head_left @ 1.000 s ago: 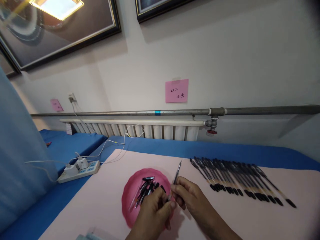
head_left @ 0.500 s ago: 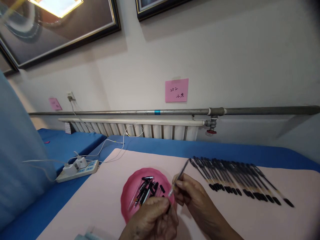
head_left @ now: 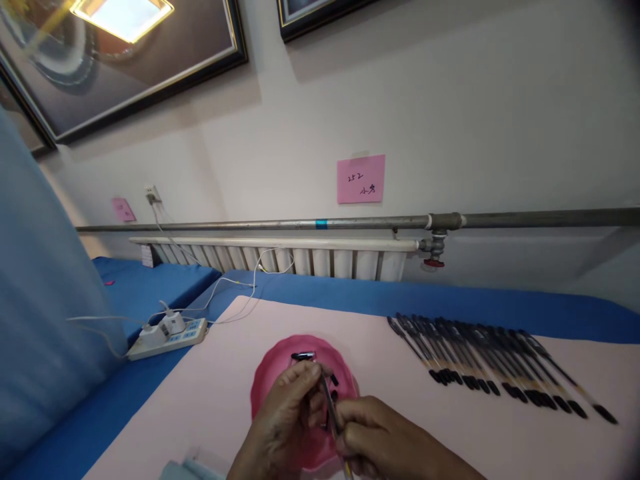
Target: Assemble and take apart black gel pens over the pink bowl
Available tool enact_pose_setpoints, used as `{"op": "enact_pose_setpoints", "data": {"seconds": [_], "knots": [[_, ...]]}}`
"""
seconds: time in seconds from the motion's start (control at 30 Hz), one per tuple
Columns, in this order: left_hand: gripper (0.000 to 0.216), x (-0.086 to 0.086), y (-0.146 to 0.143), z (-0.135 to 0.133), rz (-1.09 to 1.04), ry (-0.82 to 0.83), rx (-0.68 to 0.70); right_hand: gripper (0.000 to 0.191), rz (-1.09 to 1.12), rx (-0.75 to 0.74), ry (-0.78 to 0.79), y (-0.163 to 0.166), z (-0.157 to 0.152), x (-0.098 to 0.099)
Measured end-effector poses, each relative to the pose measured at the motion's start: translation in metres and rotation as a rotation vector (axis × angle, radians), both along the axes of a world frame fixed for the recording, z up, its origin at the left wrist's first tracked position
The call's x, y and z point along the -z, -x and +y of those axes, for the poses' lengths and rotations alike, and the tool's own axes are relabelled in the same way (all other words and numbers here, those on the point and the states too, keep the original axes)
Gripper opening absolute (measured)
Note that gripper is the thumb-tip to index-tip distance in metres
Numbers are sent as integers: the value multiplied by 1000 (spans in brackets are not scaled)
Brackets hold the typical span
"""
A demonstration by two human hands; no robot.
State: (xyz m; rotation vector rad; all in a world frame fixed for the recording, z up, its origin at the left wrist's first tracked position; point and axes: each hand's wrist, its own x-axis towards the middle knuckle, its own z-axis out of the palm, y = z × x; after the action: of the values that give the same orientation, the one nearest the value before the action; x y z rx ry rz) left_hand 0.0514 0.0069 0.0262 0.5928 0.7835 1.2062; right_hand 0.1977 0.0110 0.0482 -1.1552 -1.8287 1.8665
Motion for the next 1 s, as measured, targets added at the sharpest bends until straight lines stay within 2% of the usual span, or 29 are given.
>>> {"op": "enact_pose_setpoints", "data": {"seconds": [0.13,0.23,0.33,0.4,0.43,0.53,0.63,0.73,0.87,1.0], "knots": [[30,7,4,5,-46,8,-102,10,-84,-52,-98,-1,-2,1],[32,9,21,12,-41,6,-327,8,-211,-159,-160,-7,1,0],[33,8,45,17,136,-41,-593,9,-323,-199,-200,-16,7,-1],[33,8,57,17,330,-64,-685,10,-311,-146,-214,-20,10,0],[33,9,60,17,452,-66,-686,12,-286,-106,-212,-20,12,2],[33,13,59,16,849,-82,-570,15,-219,26,-211,-12,13,12],[29,17,48,16,1048,-126,-466,21,-223,128,-274,0,10,25],[22,19,40,18,1104,-151,-408,25,-236,159,-358,7,8,33],[23,23,39,22,1135,-179,-321,25,-291,153,-470,-1,14,31],[25,31,42,24,1130,-185,-238,23,-608,268,-677,-28,33,26]]}}
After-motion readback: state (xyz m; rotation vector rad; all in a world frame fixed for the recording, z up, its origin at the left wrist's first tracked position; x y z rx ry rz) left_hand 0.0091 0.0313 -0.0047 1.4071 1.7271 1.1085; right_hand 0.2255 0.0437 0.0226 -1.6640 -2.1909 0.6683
